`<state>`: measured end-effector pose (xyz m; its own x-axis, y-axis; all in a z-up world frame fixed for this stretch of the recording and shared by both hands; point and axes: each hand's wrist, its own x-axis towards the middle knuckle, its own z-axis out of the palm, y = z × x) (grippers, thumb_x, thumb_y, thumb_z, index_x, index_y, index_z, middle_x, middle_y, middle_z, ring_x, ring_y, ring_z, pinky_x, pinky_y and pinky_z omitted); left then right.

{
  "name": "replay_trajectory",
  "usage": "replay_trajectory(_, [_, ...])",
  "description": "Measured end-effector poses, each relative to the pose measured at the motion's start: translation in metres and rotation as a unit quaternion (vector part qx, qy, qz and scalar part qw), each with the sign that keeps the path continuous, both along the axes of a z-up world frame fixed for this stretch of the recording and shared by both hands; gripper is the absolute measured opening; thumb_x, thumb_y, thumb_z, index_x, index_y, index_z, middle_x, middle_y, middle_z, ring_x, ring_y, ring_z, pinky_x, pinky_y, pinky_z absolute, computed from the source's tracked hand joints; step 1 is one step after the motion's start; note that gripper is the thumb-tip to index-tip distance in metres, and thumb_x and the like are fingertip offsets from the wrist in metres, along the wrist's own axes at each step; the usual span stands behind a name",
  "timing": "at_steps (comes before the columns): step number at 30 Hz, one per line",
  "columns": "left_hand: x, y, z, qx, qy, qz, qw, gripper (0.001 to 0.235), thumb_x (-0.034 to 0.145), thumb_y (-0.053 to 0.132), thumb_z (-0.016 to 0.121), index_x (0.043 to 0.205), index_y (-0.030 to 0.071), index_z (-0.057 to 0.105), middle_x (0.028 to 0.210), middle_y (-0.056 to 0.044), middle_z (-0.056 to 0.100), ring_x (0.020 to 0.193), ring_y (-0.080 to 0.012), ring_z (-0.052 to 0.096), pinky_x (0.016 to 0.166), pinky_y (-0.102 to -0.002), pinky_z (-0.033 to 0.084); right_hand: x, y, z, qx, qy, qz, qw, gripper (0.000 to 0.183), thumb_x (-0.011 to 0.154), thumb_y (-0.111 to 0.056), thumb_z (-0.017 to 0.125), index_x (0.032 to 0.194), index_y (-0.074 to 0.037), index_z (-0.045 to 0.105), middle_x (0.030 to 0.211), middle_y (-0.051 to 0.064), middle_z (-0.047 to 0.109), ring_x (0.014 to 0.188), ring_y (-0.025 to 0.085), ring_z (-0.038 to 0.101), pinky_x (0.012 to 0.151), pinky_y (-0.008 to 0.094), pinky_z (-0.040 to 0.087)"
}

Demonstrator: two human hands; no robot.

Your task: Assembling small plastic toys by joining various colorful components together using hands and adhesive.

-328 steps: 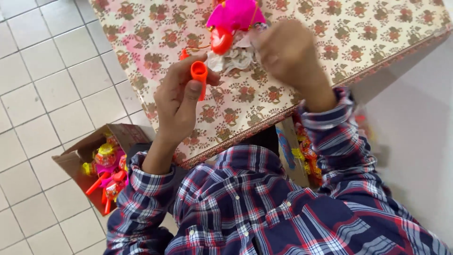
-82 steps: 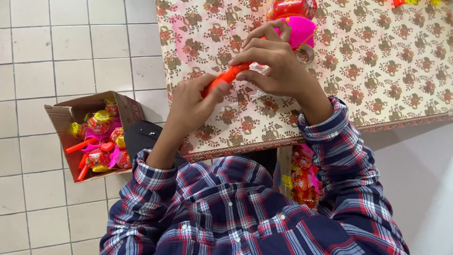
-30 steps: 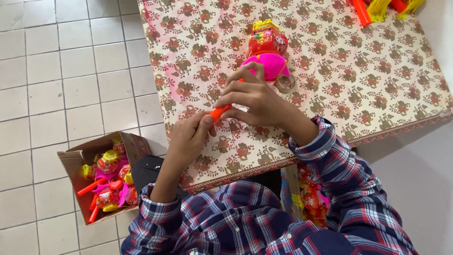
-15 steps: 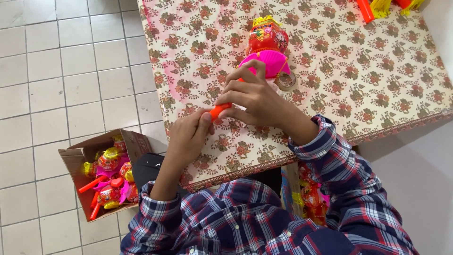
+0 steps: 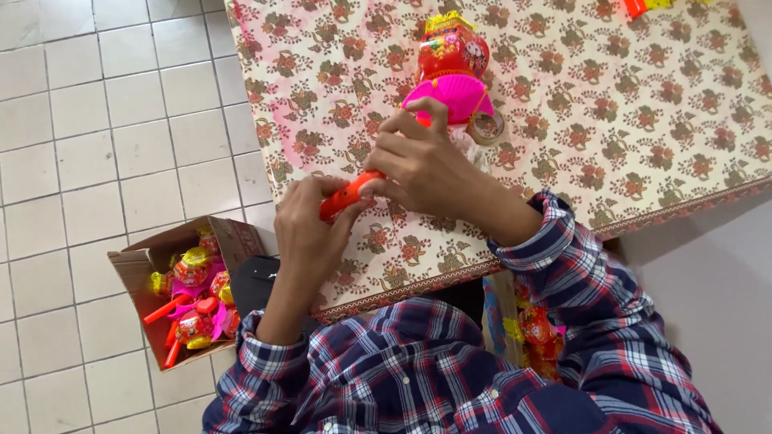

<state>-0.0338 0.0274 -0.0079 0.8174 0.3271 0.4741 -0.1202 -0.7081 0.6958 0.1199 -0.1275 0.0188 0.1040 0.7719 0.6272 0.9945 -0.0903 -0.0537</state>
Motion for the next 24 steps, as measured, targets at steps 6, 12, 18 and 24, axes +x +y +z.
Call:
replay_trajectory(6, [0.006,0.006,-0.005,-0.024,0.048,-0.116,0.992,0.041,0.111,0.035,0.042,0.127,0.007,0.068,0.073,-0.009,0.07,0.076,-0.0375,0.067,0.074,-0.049,0.054,0.002,0.0,0.003,0.042,-0.044,-0.004,0.998,0.043,0.106,-0.053,0.054,0.088,-0.015,0.065,0.086,0.001,0.059,0.104,0.021,0.059,0.104,0.052,0.027])
replay_trajectory(12, [0.002,-0.002,0.008,0.176,-0.055,-0.006,0.983,0.032,0.105,0.028,0.066,0.116,-0.001,0.076,0.094,-0.014,0.075,0.079,-0.0265,0.062,0.071,-0.039,0.045,-0.004,-0.013,0.023,-0.097,-0.078,-0.04,0.991,0.021,0.107,-0.041,0.067,0.1,-0.021,0.069,0.106,-0.006,0.072,0.122,0.025,0.058,0.114,0.049,0.021])
replay_trajectory(18, [0.006,-0.002,0.006,0.174,-0.084,-0.047,0.98,0.037,0.112,0.029,0.049,0.117,-0.003,0.067,0.092,-0.016,0.071,0.073,-0.025,0.058,0.073,-0.04,0.041,0.005,-0.019,0.014,-0.023,-0.053,-0.023,0.998,0.049,0.11,-0.068,0.063,0.108,-0.019,0.067,0.129,0.002,0.065,0.135,0.031,0.048,0.115,0.066,0.012])
replay_trajectory(24, [0.012,-0.009,0.025,-0.246,0.073,-0.139,0.956,0.036,0.113,0.029,0.034,0.114,0.001,0.057,0.074,-0.003,0.055,0.048,-0.0107,0.046,0.044,-0.024,0.04,0.06,-0.064,0.055,0.056,0.022,-0.03,0.998,0.045,0.082,0.028,0.064,0.117,0.0,0.066,0.102,0.018,0.066,0.089,0.032,0.059,0.071,0.039,0.045])
